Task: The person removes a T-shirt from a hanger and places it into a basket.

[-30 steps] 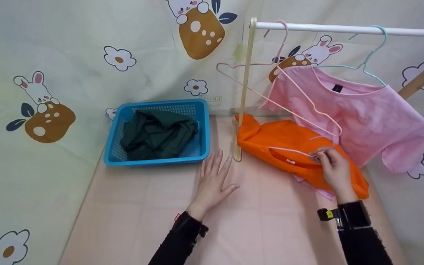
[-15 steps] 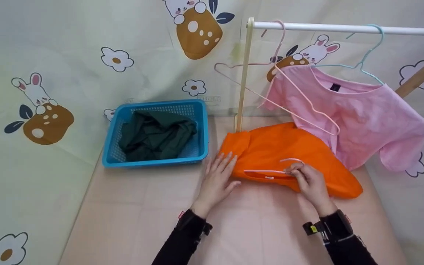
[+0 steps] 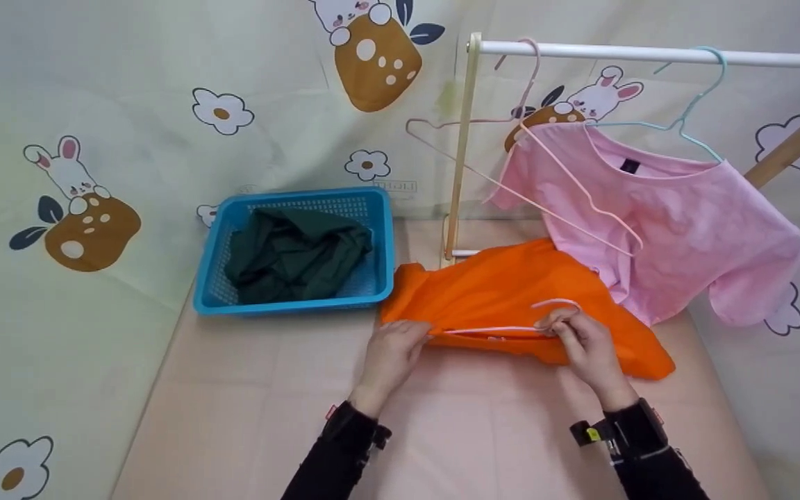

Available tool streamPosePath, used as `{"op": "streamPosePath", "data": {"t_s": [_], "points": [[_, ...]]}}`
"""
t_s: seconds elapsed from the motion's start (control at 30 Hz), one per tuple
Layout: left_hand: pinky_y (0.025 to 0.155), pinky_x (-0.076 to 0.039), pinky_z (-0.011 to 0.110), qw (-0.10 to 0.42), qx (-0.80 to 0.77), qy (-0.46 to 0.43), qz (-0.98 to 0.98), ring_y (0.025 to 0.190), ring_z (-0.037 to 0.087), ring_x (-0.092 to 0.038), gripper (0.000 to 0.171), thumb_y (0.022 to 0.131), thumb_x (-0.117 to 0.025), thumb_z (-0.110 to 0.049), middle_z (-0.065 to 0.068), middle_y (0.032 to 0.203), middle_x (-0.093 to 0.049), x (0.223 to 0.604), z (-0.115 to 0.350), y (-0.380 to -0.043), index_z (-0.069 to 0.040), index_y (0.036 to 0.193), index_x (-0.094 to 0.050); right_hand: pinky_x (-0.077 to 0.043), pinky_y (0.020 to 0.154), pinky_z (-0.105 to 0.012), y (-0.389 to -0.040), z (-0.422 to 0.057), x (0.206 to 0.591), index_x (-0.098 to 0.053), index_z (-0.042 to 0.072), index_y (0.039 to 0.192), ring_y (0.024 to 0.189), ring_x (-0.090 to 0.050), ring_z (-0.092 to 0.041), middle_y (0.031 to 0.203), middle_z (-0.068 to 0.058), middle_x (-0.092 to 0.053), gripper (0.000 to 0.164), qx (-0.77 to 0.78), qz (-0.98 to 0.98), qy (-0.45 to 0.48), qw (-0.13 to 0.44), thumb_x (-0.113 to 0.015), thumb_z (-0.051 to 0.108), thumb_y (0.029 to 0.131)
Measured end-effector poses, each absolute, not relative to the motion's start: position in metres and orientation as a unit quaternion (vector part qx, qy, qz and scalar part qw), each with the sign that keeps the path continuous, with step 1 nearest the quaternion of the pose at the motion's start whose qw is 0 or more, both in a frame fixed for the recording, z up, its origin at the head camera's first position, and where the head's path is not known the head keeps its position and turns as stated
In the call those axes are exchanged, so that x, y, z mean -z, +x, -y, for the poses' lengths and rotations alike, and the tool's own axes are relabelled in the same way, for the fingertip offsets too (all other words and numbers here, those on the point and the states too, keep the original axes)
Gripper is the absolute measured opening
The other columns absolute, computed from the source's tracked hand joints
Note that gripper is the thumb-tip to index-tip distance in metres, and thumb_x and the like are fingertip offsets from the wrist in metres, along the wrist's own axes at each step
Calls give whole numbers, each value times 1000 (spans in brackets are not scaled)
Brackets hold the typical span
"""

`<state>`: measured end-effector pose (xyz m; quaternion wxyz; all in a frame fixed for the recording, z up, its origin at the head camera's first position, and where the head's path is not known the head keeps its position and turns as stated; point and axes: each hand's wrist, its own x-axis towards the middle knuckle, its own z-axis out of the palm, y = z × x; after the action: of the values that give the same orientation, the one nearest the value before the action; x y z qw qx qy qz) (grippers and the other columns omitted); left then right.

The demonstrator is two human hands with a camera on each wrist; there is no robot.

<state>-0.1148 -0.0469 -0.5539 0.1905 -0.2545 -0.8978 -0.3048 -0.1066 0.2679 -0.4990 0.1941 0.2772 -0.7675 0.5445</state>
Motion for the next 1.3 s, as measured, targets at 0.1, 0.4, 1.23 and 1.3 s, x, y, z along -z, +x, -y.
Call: {"op": "streamPosePath", "data": {"t_s": [0.1, 0.4, 1.23, 1.3], "points": [[86, -54, 33, 201, 335, -233, 890, 94, 19, -69, 17, 92, -70, -13, 3, 102, -74, 552, 53, -115, -9, 108, -74, -53, 78, -18, -109, -279, 507, -60, -14, 92, 81, -66, -14, 85, -23, -66, 19, -565, 763, 251, 188, -51, -29, 85], [84, -56, 35, 207, 410, -156, 874, 92, 22, -69, 16, 91, -68, -1, 9, 102, -73, 541, 69, -117, -3, 106, -73, -53, 78, -19, -108, -291, 500, -56, -18, 92, 82, -67, -11, 86, -22, -66, 12, -599, 754, 190, 191, -45, -22, 93], [72, -57, 34, 220, 333, -185, 898, 78, 21, -67, 13, 92, -71, -17, 5, 92, -72, 547, 58, -111, -7, 102, -70, -55, 82, -28, -129, -259, 490, -58, -23, 101, 86, -69, -19, 93, -15, -72, 13, -712, 650, 165, 209, -51, -12, 96], [73, -57, 34, 216, 331, -188, 899, 79, 22, -68, 14, 92, -71, -16, 6, 93, -73, 547, 58, -110, -7, 103, -71, -55, 82, -29, -132, -256, 488, -57, -23, 102, 87, -70, -20, 94, -16, -72, 13, -719, 643, 171, 202, -52, -13, 96]]}}
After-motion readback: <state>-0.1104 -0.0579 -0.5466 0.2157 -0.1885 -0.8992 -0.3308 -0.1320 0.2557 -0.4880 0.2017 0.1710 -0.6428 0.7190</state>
